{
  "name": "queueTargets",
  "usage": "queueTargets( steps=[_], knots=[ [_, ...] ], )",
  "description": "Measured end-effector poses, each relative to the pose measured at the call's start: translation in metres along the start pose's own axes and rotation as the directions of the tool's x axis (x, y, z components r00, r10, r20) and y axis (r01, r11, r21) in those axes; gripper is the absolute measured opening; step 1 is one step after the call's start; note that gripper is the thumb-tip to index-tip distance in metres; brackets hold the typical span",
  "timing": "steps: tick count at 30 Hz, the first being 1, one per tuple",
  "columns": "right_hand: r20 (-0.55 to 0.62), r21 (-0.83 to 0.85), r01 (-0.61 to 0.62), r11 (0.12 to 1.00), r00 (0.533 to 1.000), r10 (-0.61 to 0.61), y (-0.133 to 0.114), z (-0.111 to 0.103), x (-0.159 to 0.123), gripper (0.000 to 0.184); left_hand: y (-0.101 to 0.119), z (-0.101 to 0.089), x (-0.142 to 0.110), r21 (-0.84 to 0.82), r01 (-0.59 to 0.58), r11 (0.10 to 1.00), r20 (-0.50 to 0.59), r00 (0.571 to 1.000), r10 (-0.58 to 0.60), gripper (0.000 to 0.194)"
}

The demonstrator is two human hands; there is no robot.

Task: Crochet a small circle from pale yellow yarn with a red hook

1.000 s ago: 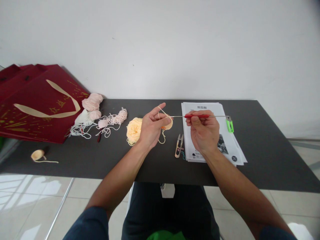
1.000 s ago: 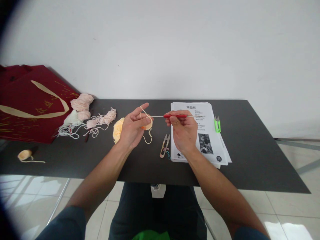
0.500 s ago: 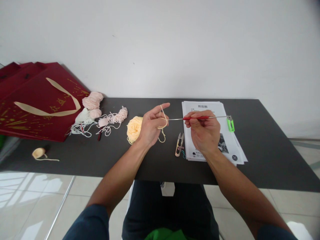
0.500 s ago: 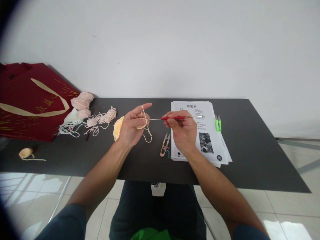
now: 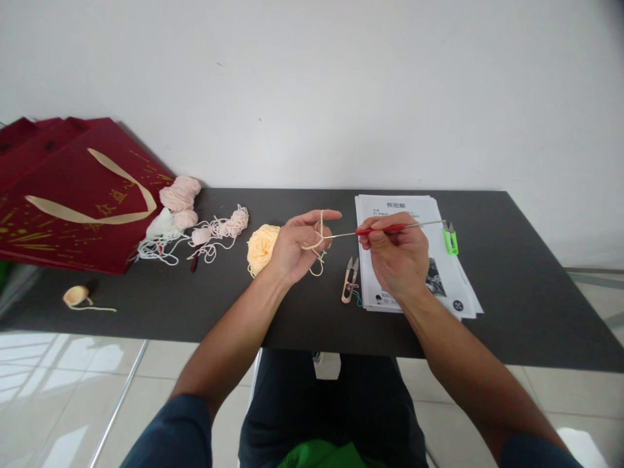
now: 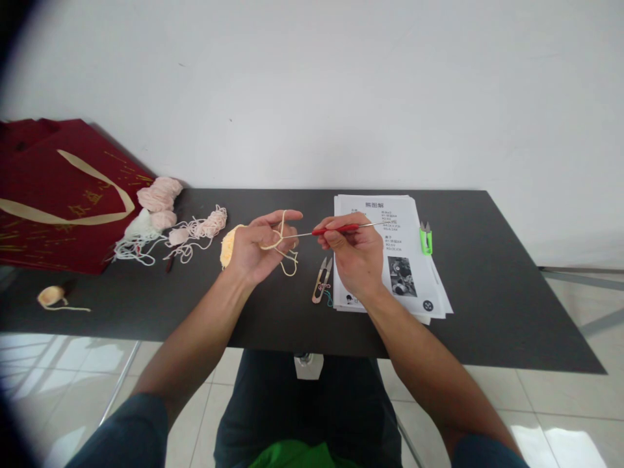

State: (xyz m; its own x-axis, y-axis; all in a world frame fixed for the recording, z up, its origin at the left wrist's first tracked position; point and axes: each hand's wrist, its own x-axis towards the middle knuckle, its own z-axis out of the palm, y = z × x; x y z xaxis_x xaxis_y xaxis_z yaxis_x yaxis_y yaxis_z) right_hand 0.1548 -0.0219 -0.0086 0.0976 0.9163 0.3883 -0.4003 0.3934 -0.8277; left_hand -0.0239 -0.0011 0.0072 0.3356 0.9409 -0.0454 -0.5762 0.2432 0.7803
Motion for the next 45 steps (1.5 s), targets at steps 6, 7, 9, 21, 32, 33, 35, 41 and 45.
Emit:
queueTargets(
  steps=[6,7,9,21,32,33,35,41,45],
  knots=[
    [-0.01,-0.044,-0.018,0.999,1.0,0.017,0.0,0.0,-0.001,0.017,0.0,-0.001,0.002,-0.022,0.047,0.999,0.023,0.999,-0.046,0.046],
    [-0.014,-0.052,-0.017,0.999,1.0,0.017,-0.001,0.0,-0.001,0.018,0.0,-0.001,0.002,-0.027,0.055,0.998,0.025,0.998,-0.055,0.046],
    [-0.014,-0.055,-0.018,0.998,1.0,0.018,-0.002,0.001,-0.001,0.018,0.001,-0.001,0.002,-0.033,0.071,0.997,0.026,0.997,-0.07,0.046],
    [-0.066,0.24,-0.312,0.919,0.939,0.336,0.004,-0.002,0.006,0.023,-0.004,-0.004,0.0,0.252,-0.211,0.945,-0.067,0.97,0.234,0.029],
    [-0.131,0.241,-0.344,0.907,0.915,0.382,0.013,0.017,-0.007,0.015,-0.017,0.004,-0.001,0.311,-0.226,0.923,-0.198,0.935,0.295,0.069],
    [-0.134,0.237,-0.337,0.911,0.918,0.374,0.014,0.018,-0.008,0.016,-0.018,0.004,-0.001,0.31,-0.23,0.923,-0.197,0.934,0.299,0.073],
    [-0.141,0.221,-0.317,0.922,0.925,0.352,0.015,0.019,-0.008,0.016,-0.019,0.006,-0.002,0.313,-0.225,0.922,-0.196,0.935,0.295,0.078],
    [-0.179,0.164,-0.263,0.951,0.94,0.291,0.015,0.021,-0.009,0.016,-0.022,0.009,-0.003,0.348,-0.198,0.916,-0.214,0.935,0.283,0.064],
    [-0.183,0.147,-0.232,0.962,0.949,0.256,0.013,0.023,-0.009,0.014,-0.023,0.011,-0.002,0.373,-0.246,0.895,-0.226,0.911,0.345,0.056]
  ],
)
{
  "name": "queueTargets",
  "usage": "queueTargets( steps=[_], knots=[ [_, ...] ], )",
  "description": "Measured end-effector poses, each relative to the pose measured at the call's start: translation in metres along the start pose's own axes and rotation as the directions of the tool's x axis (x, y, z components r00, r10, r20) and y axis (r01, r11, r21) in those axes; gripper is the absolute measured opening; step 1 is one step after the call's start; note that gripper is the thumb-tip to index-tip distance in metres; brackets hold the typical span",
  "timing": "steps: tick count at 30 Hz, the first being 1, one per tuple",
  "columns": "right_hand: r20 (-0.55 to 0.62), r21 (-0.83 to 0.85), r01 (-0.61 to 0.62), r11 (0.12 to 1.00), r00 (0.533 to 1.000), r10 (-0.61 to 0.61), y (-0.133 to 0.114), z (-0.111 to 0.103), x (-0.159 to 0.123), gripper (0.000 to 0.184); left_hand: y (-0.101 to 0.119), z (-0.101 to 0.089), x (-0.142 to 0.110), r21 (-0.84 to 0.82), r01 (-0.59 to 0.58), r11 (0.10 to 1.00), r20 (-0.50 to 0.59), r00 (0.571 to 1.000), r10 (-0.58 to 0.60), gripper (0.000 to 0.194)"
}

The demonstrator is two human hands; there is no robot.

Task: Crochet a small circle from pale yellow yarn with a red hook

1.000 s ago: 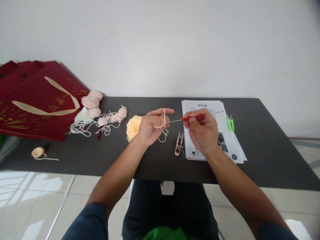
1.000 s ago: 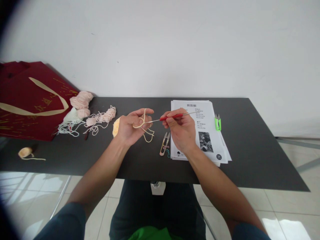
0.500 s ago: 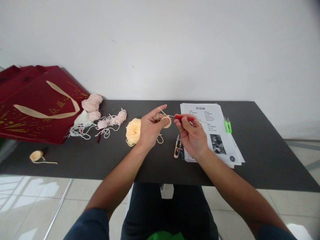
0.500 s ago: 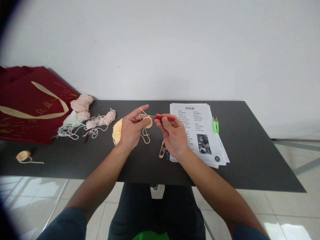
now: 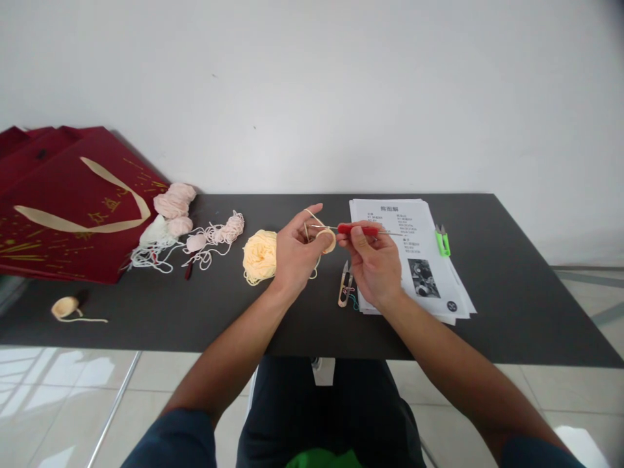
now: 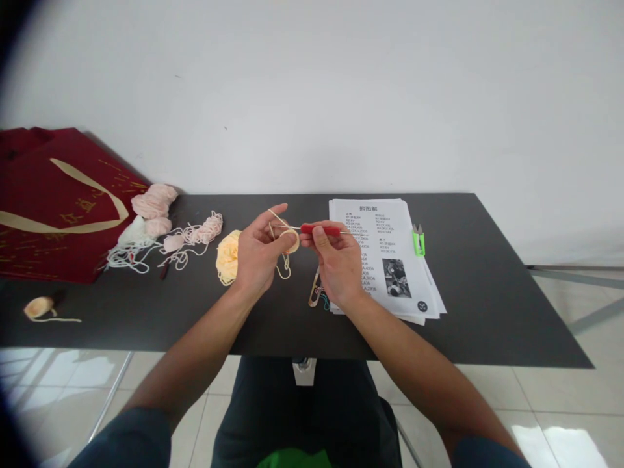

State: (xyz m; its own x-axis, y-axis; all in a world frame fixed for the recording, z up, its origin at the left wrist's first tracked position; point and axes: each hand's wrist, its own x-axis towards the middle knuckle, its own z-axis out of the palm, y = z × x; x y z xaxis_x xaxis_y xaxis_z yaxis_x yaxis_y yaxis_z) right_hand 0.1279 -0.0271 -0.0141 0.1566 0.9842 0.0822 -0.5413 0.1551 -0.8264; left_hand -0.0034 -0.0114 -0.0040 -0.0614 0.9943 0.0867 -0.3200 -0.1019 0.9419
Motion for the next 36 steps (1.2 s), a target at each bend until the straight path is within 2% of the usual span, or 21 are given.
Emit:
queueTargets(
  steps=[5,10,15,18,24,30,36],
  knots=[
    [-0.005,-0.051,0.017,0.999,1.0,-0.017,-0.001,0.001,-0.001,0.017,0.0,0.001,-0.001,0.037,0.0,0.999,-0.022,1.0,0.001,0.055],
    [0.023,-0.048,0.023,0.999,1.0,-0.022,0.0,-0.002,0.0,0.015,0.0,0.0,-0.002,0.066,-0.007,0.998,-0.039,0.999,0.009,0.062],
    [0.043,-0.034,-0.016,0.999,0.999,0.017,0.0,-0.005,0.002,0.016,0.0,0.001,-0.002,0.033,0.012,0.999,-0.05,0.999,-0.01,0.071],
    [0.049,-0.004,-0.001,1.0,0.999,0.001,-0.001,-0.007,0.003,0.017,0.001,0.001,-0.002,0.026,0.017,1.0,-0.047,0.999,-0.016,0.071],
    [0.08,0.014,0.125,0.992,0.989,-0.125,-0.006,-0.01,0.006,0.019,0.001,0.001,-0.002,0.039,-0.014,0.999,-0.062,0.998,0.017,0.066],
    [0.067,-0.125,0.241,0.962,0.97,-0.234,-0.006,-0.015,0.006,0.016,0.0,0.001,-0.001,0.046,-0.065,0.997,-0.066,0.995,0.068,0.063],
    [0.094,-0.192,0.385,0.902,0.923,-0.374,0.001,-0.02,0.006,0.016,-0.003,-0.001,0.001,0.081,-0.102,0.991,-0.086,0.99,0.109,0.061]
  ],
)
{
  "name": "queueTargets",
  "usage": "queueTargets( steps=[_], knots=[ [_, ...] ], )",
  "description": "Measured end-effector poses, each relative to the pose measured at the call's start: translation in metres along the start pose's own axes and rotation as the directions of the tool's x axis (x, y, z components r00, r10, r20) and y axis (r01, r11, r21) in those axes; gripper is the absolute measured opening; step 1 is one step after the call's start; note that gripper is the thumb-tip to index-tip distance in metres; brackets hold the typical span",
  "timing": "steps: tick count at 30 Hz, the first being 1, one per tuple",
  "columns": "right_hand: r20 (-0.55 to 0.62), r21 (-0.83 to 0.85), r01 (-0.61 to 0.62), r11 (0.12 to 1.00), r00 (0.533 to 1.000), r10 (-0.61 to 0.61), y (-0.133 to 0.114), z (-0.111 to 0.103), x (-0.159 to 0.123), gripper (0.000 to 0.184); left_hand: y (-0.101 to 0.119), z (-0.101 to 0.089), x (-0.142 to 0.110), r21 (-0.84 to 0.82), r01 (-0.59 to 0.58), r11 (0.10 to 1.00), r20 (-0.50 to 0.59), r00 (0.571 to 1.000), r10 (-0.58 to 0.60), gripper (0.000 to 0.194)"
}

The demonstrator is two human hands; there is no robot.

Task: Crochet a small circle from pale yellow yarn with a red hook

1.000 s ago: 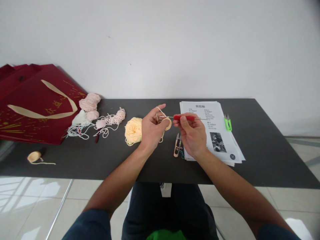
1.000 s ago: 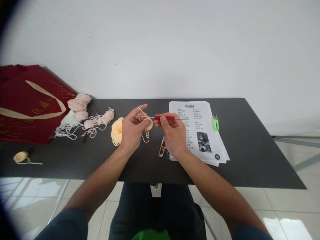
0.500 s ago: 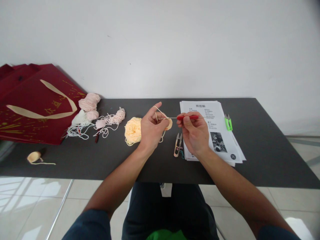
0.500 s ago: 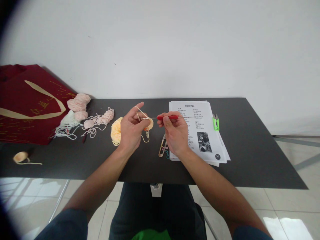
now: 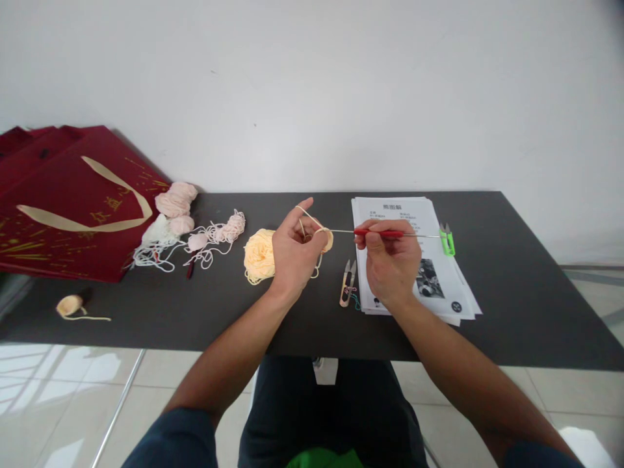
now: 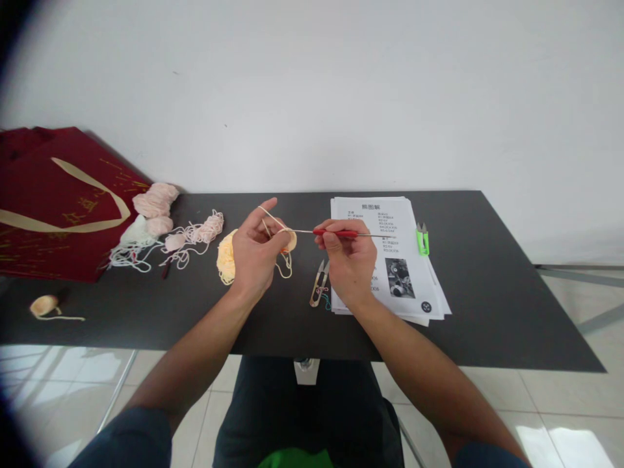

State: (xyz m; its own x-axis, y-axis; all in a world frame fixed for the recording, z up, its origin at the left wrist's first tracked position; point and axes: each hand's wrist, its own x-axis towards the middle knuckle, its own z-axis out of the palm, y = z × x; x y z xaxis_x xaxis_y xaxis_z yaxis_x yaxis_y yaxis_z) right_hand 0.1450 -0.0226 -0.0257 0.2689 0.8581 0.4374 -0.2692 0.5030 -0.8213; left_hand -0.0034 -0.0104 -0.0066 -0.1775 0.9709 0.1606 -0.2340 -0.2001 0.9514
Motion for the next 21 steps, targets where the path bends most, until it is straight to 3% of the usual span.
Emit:
queueTargets(
  steps=[8,11,16,18,21],
  knots=[
    [-0.005,-0.123,0.131,0.984,0.991,-0.132,-0.009,0.008,-0.008,0.012,-0.001,0.0,0.0,0.032,-0.007,0.999,-0.039,0.999,0.008,0.056],
    [0.056,-0.225,0.229,0.947,0.974,-0.222,-0.009,0.007,-0.012,0.014,-0.002,0.001,-0.001,0.053,-0.026,0.998,-0.064,0.998,0.029,0.054],
    [0.286,-0.345,0.495,0.798,0.865,-0.413,-0.011,0.005,-0.015,0.033,-0.005,0.0,-0.001,0.095,-0.069,0.993,-0.114,0.99,0.079,0.05],
    [0.339,-0.355,0.551,0.756,0.829,-0.445,-0.01,0.004,-0.016,0.039,-0.006,0.0,0.0,0.104,-0.075,0.992,-0.127,0.988,0.088,0.049],
    [0.375,-0.366,0.575,0.732,0.811,-0.449,-0.009,0.001,-0.017,0.044,-0.005,0.001,0.0,0.083,-0.053,0.995,-0.145,0.987,0.065,0.047]
  ],
)
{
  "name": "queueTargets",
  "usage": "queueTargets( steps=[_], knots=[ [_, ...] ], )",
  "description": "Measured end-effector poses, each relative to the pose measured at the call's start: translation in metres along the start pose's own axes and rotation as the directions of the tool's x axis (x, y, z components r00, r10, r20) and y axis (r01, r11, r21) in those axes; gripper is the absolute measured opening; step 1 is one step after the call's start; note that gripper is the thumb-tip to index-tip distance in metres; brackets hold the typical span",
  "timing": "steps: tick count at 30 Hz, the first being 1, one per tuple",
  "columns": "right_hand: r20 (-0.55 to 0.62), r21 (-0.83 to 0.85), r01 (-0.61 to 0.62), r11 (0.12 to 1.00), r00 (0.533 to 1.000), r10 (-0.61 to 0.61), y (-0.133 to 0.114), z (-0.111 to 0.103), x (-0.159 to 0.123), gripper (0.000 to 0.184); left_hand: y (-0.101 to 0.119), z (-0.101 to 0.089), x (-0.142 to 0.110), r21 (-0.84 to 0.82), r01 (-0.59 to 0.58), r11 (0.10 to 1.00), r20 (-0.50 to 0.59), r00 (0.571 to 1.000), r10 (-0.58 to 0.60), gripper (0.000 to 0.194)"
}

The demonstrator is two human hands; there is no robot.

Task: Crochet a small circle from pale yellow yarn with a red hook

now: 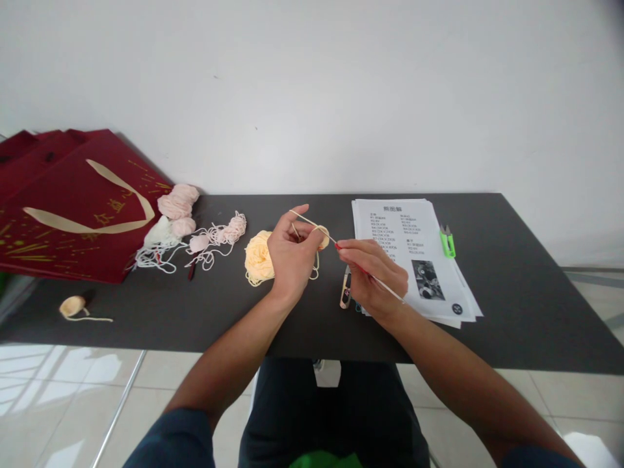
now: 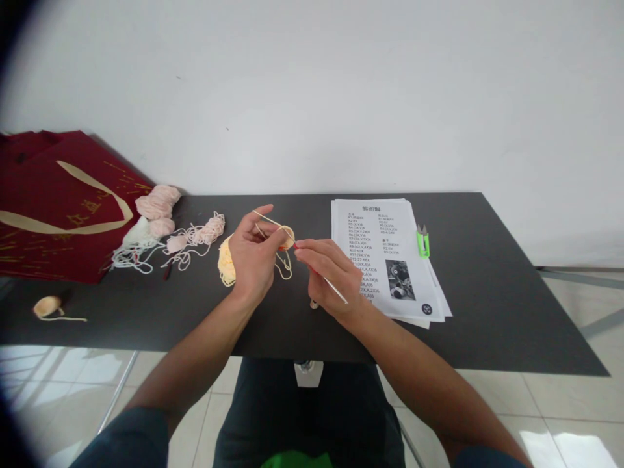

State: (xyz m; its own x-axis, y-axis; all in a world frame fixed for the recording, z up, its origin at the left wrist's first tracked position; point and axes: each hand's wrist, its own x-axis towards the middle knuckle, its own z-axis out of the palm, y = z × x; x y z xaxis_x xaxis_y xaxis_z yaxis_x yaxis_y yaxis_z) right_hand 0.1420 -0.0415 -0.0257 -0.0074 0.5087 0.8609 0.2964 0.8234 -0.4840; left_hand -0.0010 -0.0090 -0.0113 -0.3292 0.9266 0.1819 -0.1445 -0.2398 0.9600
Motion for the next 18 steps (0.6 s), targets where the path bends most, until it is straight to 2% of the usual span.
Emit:
queueTargets(
  steps=[7,12,15,18],
  knots=[
    [0.1,0.009,-0.003,1.0,0.995,0.002,0.007,-0.002,-0.003,0.056,0.007,0.003,0.002,-0.17,0.161,0.972,-0.014,0.986,-0.166,0.052],
    [0.061,0.052,-0.094,0.994,0.994,0.091,0.012,0.0,-0.005,0.052,0.014,-0.003,0.01,-0.348,0.355,0.867,0.17,0.934,-0.315,0.057],
    [0.015,0.149,-0.181,0.972,0.983,0.181,0.01,0.003,-0.003,0.042,0.017,-0.007,0.013,-0.374,0.42,0.827,0.248,0.905,-0.347,0.058],
    [-0.021,0.301,-0.343,0.89,0.93,0.366,0.009,0.006,0.002,0.031,0.019,-0.009,0.015,-0.353,0.431,0.831,0.299,0.893,-0.336,0.059]
  ],
)
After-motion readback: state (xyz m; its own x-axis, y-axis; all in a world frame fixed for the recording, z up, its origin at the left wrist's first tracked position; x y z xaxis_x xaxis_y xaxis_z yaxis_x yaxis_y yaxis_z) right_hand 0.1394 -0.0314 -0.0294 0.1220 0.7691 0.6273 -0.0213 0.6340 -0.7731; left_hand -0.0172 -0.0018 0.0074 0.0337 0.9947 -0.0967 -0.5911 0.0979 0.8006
